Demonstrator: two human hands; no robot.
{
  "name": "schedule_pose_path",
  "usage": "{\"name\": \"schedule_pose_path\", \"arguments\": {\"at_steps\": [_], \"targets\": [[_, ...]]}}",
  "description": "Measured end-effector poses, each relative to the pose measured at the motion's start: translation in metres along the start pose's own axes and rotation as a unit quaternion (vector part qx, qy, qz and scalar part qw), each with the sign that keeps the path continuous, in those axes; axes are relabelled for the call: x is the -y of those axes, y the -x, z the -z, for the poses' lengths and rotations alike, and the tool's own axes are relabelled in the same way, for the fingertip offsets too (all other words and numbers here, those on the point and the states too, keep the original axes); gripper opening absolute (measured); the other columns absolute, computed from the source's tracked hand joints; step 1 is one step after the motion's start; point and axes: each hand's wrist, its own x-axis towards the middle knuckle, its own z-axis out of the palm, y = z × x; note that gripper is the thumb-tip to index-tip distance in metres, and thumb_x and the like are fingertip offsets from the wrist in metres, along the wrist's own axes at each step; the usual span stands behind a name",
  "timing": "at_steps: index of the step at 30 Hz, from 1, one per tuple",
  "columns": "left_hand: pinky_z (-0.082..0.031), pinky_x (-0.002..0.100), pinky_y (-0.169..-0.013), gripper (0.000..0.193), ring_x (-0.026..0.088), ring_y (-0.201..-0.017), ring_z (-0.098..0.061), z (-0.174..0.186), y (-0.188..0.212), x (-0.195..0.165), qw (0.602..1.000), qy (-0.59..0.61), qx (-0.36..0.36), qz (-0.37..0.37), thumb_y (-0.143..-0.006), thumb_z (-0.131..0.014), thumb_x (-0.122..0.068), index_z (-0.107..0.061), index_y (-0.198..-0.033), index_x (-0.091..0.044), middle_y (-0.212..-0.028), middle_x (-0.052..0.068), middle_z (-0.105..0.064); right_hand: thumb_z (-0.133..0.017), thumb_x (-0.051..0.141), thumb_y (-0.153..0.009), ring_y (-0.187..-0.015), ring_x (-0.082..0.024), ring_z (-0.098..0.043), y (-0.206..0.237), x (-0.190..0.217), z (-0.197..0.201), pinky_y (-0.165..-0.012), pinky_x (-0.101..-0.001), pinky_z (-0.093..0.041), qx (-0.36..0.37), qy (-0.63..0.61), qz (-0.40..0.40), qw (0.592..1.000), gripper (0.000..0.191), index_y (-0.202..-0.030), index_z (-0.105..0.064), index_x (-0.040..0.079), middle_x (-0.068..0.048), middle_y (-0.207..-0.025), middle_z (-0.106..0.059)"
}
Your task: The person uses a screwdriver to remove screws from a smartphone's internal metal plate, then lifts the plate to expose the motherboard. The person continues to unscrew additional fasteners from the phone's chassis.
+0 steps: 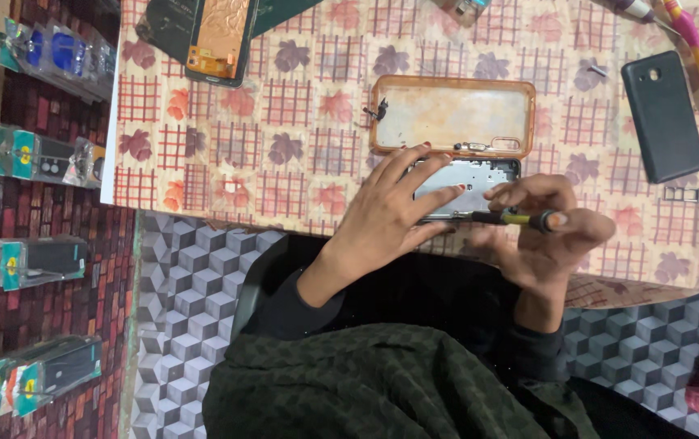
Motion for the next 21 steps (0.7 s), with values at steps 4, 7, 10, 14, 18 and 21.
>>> {"name": "schedule_pose_path", "arguments": {"at_steps": [4, 7, 10, 14, 18, 21], "targets": [[-0.046, 0.049, -0.117, 0.059, 0.033, -0.143, -0.042, 0.0, -0.001, -0.002, 1.0, -0.002, 0.001, 0.004, -0.077, -0.086, -0.028, -0.067, -0.132, -0.019, -0.146, 0.007, -0.049, -0.064, -0.012, -0.094, -0.106, -0.026, -0.071, 0.005, -0.002, 0.006, -0.094, -0.043, -0.067, 0.01, -0.032, -0.024, 0.999, 0.059, -0.132, -0.031, 0.019, -0.021, -0.117, -0.059], [-0.048, 0.049, -0.113, 0.064, 0.033, -0.141, -0.043, 0.001, -0.002, -0.004, 1.0, 0.007, 0.0, 0.007, -0.075, -0.088, -0.027, -0.064, -0.134, -0.017, -0.145, 0.008, -0.049, -0.066, -0.01, -0.094, -0.11, -0.025, -0.069, 0.009, -0.005, 0.01, -0.098, -0.0438, -0.064, -0.007, -0.048, -0.035, 0.998, 0.059, -0.132, -0.032, 0.02, -0.019, -0.116, -0.059], [-0.049, 0.048, -0.112, 0.07, 0.034, -0.138, -0.044, 0.002, -0.002, -0.004, 1.0, 0.009, -0.006, 0.006, -0.077, -0.089, -0.026, -0.058, -0.139, -0.016, -0.145, 0.01, -0.048, -0.073, -0.008, -0.091, -0.105, -0.02, -0.068, 0.011, -0.013, 0.009, -0.094, -0.042, -0.067, -0.04, -0.035, 0.001, 0.999, 0.061, -0.13, -0.036, 0.021, -0.014, -0.114, -0.057], [-0.049, 0.047, -0.112, 0.076, 0.032, -0.138, -0.045, 0.002, -0.002, -0.005, 1.0, -0.006, -0.002, 0.014, -0.075, -0.09, -0.026, -0.055, -0.142, -0.016, -0.145, 0.01, -0.048, -0.065, -0.009, -0.093, -0.107, -0.025, -0.07, 0.011, -0.018, 0.01, -0.097, -0.0507, -0.067, -0.033, -0.08, 0.008, 0.996, 0.049, -0.125, -0.038, 0.018, -0.017, -0.11, -0.061], [-0.047, 0.048, -0.11, 0.076, 0.032, -0.134, -0.046, 0.003, -0.004, -0.006, 1.0, -0.018, -0.012, 0.008, -0.078, -0.09, -0.03, -0.054, -0.143, -0.015, -0.143, 0.009, -0.048, -0.079, -0.004, -0.084, -0.103, -0.019, -0.065, 0.01, -0.015, 0.007, -0.09, -0.0379, -0.064, -0.057, -0.003, 0.031, 0.998, 0.062, -0.124, -0.039, 0.021, -0.013, -0.113, -0.057], [-0.046, 0.047, -0.111, 0.079, 0.03, -0.128, -0.047, 0.006, -0.009, -0.006, 0.999, -0.044, -0.003, 0.0, -0.076, -0.089, -0.03, -0.054, -0.144, -0.012, -0.136, 0.009, -0.05, -0.068, -0.009, -0.097, -0.105, -0.022, -0.069, 0.01, -0.007, 0.008, -0.093, -0.0427, -0.07, -0.043, -0.065, -0.032, 0.996, 0.05, -0.126, -0.037, 0.019, -0.015, -0.115, -0.059]]}}
